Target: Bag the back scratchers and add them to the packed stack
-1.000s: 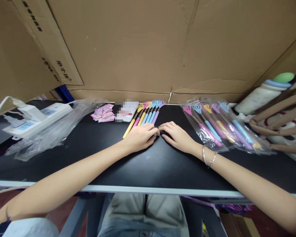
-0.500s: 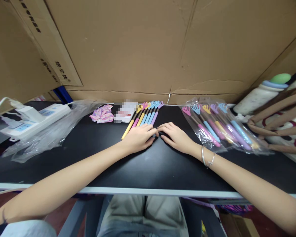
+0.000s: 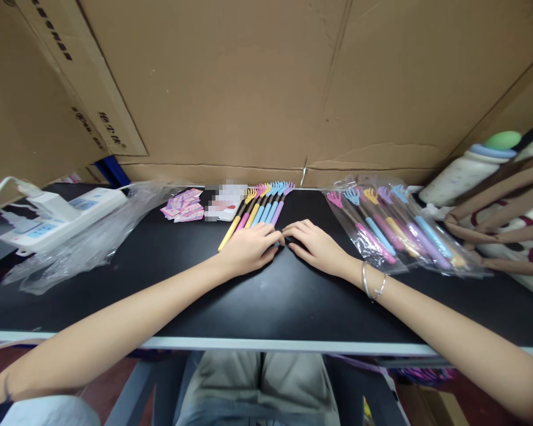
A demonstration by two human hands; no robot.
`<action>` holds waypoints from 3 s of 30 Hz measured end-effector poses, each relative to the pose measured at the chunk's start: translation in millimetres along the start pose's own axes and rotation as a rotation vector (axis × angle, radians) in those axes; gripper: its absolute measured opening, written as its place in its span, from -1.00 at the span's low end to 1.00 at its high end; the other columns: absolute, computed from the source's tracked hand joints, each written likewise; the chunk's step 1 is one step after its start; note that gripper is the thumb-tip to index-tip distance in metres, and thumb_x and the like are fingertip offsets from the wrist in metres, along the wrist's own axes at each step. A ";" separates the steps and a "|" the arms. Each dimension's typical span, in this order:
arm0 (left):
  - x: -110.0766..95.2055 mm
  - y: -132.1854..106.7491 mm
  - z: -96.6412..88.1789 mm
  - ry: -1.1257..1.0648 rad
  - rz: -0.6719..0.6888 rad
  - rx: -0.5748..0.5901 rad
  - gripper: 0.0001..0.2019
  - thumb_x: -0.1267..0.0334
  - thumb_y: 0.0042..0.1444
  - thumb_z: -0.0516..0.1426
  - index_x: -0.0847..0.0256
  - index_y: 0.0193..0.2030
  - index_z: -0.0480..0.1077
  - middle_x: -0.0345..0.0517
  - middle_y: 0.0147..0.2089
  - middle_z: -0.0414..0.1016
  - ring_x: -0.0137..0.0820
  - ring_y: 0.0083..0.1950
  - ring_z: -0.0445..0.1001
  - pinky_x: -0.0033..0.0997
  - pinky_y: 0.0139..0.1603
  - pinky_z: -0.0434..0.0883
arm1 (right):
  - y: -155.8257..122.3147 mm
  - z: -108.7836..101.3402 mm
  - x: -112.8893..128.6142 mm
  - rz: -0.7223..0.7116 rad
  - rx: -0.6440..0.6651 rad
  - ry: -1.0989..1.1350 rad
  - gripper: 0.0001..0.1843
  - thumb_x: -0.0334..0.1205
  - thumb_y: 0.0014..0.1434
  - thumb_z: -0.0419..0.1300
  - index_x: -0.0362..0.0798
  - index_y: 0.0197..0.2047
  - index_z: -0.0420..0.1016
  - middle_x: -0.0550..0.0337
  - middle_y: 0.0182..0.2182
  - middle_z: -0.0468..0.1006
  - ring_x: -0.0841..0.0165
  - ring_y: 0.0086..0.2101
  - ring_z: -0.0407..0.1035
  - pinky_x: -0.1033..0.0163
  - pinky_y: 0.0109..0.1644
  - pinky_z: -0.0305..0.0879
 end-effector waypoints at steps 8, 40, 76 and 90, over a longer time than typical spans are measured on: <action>0.2 0.4 0.4 0.010 -0.013 0.011 -0.83 0.28 0.25 -0.03 0.15 -0.12 0.36 -0.13 -0.17 0.42 -0.37 -0.12 0.40 -0.42 -0.21 0.27 | -0.2 -0.1 0.0 -0.006 0.000 -0.004 -0.79 -0.28 0.29 -0.01 -0.04 -0.06 0.37 0.04 -0.08 0.46 0.19 -0.09 0.26 0.05 -0.01 0.28; -0.8 1.4 -2.1 0.016 -0.022 0.025 -0.84 0.29 0.23 0.00 0.16 -0.12 0.37 -0.12 -0.15 0.44 -0.35 -0.08 0.41 -0.40 -0.18 0.30 | -0.5 0.3 0.1 -0.015 -0.004 -0.008 -0.80 -0.30 0.28 0.00 -0.03 -0.07 0.38 0.03 -0.09 0.46 0.19 -0.09 0.27 0.03 -0.01 0.29; -0.1 -0.9 1.4 0.028 0.016 -0.016 -0.81 0.29 0.26 -0.05 0.16 -0.11 0.35 -0.12 -0.17 0.43 -0.36 -0.11 0.41 -0.42 -0.23 0.27 | 1.0 -0.4 -0.8 -0.020 0.041 -0.022 -0.80 -0.27 0.29 0.00 -0.03 -0.07 0.36 0.04 -0.05 0.45 0.18 -0.06 0.27 0.01 0.01 0.30; -3.9 -1.1 -4.2 0.073 0.086 -0.051 -0.83 0.29 0.26 -0.02 0.13 -0.16 0.39 -0.21 -0.21 0.47 -0.44 -0.16 0.44 -0.45 -0.29 0.25 | 0.4 -1.3 0.6 -0.037 0.042 -0.009 -0.77 -0.30 0.28 0.00 -0.05 -0.03 0.36 0.02 -0.05 0.45 0.18 -0.06 0.26 0.00 0.02 0.30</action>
Point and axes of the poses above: each hand's wrist, its own y-axis towards the middle knuckle, its own z-axis out of the palm, x = y × z, the point moved 6 cm from there along y, towards the middle knuckle
